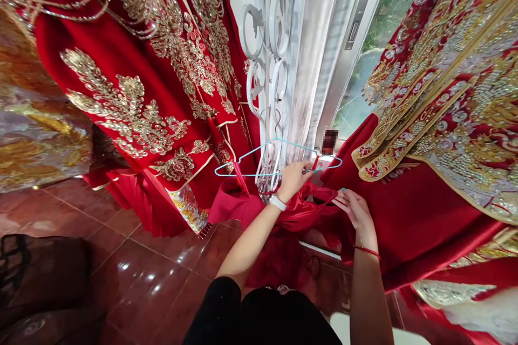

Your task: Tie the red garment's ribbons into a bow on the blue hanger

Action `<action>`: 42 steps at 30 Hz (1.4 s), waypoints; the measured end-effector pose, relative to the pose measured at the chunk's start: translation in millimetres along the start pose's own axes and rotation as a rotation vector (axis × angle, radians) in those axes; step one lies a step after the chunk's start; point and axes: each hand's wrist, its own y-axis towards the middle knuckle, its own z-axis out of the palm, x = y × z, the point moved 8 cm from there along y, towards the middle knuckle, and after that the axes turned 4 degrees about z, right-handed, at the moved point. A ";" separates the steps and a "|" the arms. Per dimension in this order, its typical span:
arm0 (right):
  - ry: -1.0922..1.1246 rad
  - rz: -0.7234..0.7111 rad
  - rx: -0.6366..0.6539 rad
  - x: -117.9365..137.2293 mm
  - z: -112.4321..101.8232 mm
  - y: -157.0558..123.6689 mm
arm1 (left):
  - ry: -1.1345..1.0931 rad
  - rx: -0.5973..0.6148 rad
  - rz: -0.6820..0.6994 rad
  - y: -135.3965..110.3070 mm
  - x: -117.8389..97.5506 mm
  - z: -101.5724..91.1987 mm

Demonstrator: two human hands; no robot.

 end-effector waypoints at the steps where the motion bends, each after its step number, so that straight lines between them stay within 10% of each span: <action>1: 0.054 0.005 0.003 -0.8 -1.3 -3.0 | -0.007 -0.008 -0.006 0.2 2.0 0.3; 9: 0.502 -0.260 -0.189 -7.2 5.8 -6.0 | -0.003 0.004 -0.035 -4.3 10.4 1.2; 16: 0.550 -0.504 -0.136 47.0 27.3 15.2 | -0.042 0.005 -0.025 -10.2 9.3 -1.2; 24: 0.139 -0.695 -0.161 94.2 49.6 23.9 | -0.125 0.032 0.020 -11.1 5.6 -1.1; 36: -0.292 -0.536 0.289 129.4 100.3 12.7 | -0.151 0.039 0.034 -9.0 1.8 1.8; 42: -0.438 -0.566 0.302 128.0 109.1 4.7 | -0.139 0.018 0.007 -9.9 7.2 0.1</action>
